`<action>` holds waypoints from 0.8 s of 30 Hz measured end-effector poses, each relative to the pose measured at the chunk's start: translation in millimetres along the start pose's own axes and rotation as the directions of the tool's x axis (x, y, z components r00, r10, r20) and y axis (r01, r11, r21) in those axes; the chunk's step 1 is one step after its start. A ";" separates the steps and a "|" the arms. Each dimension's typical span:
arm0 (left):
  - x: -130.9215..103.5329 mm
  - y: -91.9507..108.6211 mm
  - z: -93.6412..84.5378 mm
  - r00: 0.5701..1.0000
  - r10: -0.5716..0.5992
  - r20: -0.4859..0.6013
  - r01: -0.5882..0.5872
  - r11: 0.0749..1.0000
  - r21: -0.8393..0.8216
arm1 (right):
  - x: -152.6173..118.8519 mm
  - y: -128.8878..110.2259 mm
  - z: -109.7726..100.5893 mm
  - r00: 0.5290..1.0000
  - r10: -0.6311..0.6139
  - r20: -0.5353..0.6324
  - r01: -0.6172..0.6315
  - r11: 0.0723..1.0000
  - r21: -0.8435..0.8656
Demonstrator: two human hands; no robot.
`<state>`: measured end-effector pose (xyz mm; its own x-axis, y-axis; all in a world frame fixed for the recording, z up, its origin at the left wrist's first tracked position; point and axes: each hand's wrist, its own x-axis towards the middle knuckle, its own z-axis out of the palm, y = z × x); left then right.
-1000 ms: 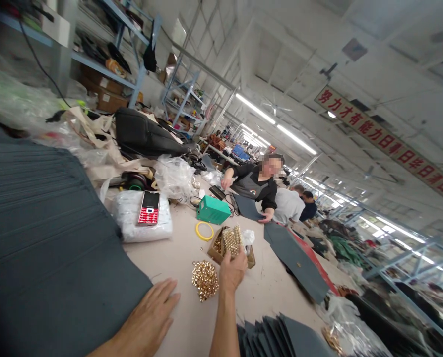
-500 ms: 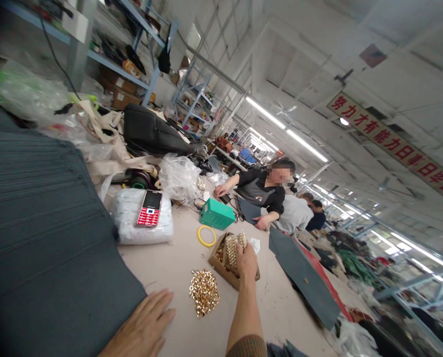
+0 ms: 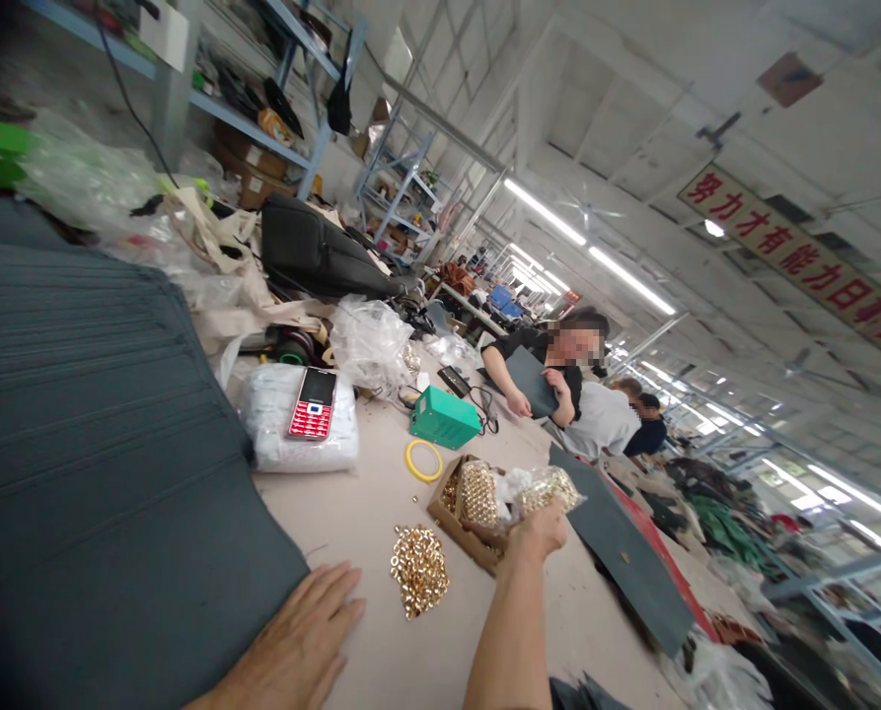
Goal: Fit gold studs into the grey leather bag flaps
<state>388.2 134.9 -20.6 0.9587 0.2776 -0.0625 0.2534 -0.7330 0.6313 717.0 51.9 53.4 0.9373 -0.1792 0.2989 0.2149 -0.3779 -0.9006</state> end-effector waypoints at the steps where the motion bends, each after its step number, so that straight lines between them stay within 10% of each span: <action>1: 0.7 -1.3 2.9 0.999 0.011 -0.031 -0.012 0.999 -0.031 | -2.6 -7.2 -2.5 1.000 0.017 0.010 -0.018 0.995 0.098; 6: 8.1 -6.4 7.7 0.962 0.011 -0.273 -0.121 0.913 -0.389 | -59.7 -31.1 -10.4 0.984 0.051 0.173 -0.127 0.878 0.461; 14: 18.1 -21.2 -27.2 0.894 -0.318 -0.317 -0.203 0.345 -0.916 | -230.4 -18.8 17.8 0.806 0.039 0.591 -0.420 0.741 0.524; 17: 20.6 -30.9 -30.8 0.860 -0.351 -0.372 -0.233 0.378 -0.896 | -264.8 -11.4 22.4 0.731 0.024 0.682 -0.482 0.726 0.491; 24: 23.3 -34.3 -27.2 0.798 -0.399 -0.453 -0.249 0.466 -0.849 | -283.4 5.5 19.7 0.795 -0.074 0.603 -0.298 0.817 0.493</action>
<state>398.4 183.4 -22.7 0.6050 0.7948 0.0487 -0.2309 0.1166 0.9660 457.9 118.5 -42.4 0.8941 0.4331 0.1141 0.0318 0.1928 -0.9807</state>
